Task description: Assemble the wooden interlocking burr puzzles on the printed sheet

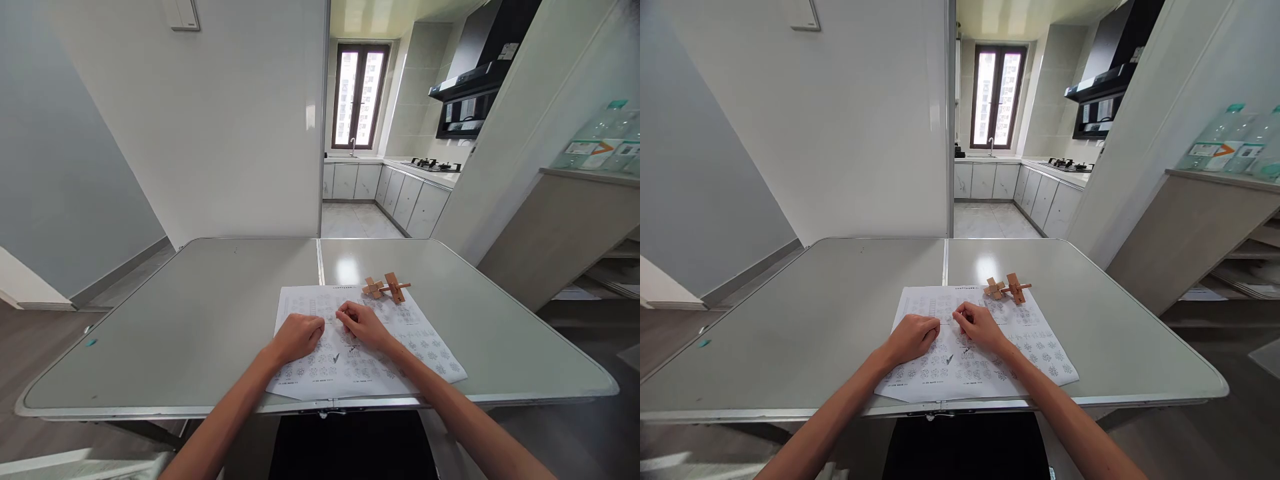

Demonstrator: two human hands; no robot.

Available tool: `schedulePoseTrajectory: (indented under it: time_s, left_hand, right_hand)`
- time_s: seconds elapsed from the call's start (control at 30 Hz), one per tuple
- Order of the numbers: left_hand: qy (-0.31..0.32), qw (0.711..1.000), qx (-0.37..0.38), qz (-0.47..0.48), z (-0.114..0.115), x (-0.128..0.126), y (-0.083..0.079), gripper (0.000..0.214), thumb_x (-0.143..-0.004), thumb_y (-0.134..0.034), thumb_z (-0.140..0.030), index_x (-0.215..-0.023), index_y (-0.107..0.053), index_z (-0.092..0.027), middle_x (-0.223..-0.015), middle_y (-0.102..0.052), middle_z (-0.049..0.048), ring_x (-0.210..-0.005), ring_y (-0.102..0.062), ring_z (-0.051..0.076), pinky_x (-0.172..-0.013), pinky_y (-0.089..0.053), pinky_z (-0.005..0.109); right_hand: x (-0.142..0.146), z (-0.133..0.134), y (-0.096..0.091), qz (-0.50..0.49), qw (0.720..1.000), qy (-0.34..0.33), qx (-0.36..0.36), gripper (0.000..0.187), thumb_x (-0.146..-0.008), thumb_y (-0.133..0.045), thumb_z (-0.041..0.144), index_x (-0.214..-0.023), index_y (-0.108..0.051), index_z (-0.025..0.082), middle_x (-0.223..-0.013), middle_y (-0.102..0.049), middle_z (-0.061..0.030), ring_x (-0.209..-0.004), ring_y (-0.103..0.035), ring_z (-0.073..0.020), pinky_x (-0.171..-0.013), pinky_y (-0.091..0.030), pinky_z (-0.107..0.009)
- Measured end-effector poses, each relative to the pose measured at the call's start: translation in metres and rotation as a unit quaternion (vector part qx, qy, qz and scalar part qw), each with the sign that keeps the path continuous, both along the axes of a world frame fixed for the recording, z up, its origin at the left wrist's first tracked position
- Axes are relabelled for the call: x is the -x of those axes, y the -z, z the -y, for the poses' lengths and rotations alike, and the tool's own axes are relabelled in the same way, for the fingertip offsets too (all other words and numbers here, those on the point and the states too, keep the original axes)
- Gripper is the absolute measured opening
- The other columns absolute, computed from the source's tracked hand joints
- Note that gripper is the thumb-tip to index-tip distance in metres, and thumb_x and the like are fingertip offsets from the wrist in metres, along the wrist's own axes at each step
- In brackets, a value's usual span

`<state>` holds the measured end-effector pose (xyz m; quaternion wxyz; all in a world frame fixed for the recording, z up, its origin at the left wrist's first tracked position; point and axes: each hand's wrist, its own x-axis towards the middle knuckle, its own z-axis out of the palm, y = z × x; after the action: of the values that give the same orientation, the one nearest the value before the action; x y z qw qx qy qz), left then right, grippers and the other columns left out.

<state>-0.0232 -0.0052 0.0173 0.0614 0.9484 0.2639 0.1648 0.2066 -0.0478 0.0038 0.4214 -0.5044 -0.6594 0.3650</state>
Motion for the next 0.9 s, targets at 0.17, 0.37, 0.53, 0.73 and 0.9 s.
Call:
schedulePoseTrajectory:
  time_s: [0.17, 0.37, 0.53, 0.73, 0.9]
  left_hand:
    - [0.002, 1.0, -0.007, -0.003, -0.0009, 0.0007, 0.0009, 0.022, -0.09, -0.044, -0.007, -0.074, -0.052, -0.02, -0.068, -0.064, -0.0016, -0.056, -0.049, 0.014, -0.059, -0.031, 0.027]
    - [0.003, 1.0, -0.012, -0.004, -0.0024, 0.0007, 0.0022, 0.023, -0.091, -0.044, -0.007, -0.073, -0.051, -0.02, -0.067, -0.062, -0.0021, -0.055, -0.049, 0.014, -0.058, -0.031, 0.027]
    - [-0.001, 1.0, -0.009, 0.002, -0.0029, 0.0022, 0.0008, 0.023, -0.09, -0.044, -0.006, -0.074, -0.053, -0.02, -0.068, -0.063, -0.0019, -0.056, -0.05, 0.014, -0.059, -0.032, 0.027]
    - [0.0, 1.0, 0.001, 0.011, -0.0042, 0.0034, 0.0018, 0.024, -0.089, -0.044, -0.005, -0.073, -0.054, -0.02, -0.068, -0.063, -0.0017, -0.057, -0.05, 0.014, -0.061, -0.032, 0.026]
    - [-0.003, 1.0, 0.001, 0.013, -0.0041, 0.0043, 0.003, 0.025, -0.088, -0.042, -0.004, -0.073, -0.055, -0.02, -0.067, -0.062, -0.0022, -0.056, -0.048, 0.014, -0.06, -0.032, 0.026]
  right_hand:
    - [0.0005, 0.0003, -0.0019, 0.009, 1.0, 0.002, -0.005, 0.036, -0.098, -0.054, 0.056, -0.083, -0.06, 0.024, -0.06, -0.063, 0.0035, -0.049, -0.053, -0.0142, -0.053, -0.044, -0.027]
    - [0.0012, 0.0014, -0.0023, -0.011, 1.0, -0.006, 0.002, 0.035, -0.098, -0.056, 0.055, -0.084, -0.06, 0.023, -0.06, -0.062, 0.0041, -0.048, -0.053, -0.014, -0.053, -0.045, -0.028]
    - [0.0012, -0.0008, -0.0015, -0.023, 1.0, -0.001, -0.003, 0.035, -0.097, -0.056, 0.056, -0.084, -0.06, 0.024, -0.059, -0.062, 0.0044, -0.046, -0.053, -0.0139, -0.05, -0.044, -0.027]
    - [-0.0009, -0.0052, -0.0034, -0.118, 0.992, 0.046, 0.0, 0.044, -0.095, -0.058, 0.064, -0.081, -0.061, 0.023, -0.053, -0.057, 0.0056, -0.042, -0.047, -0.0119, -0.046, -0.039, -0.025]
    - [-0.0074, -0.0081, -0.0065, -0.259, 0.959, 0.113, 0.01, 0.053, -0.093, -0.058, 0.07, -0.074, -0.06, 0.021, -0.047, -0.051, 0.0057, -0.039, -0.04, -0.0095, -0.04, -0.03, -0.023]
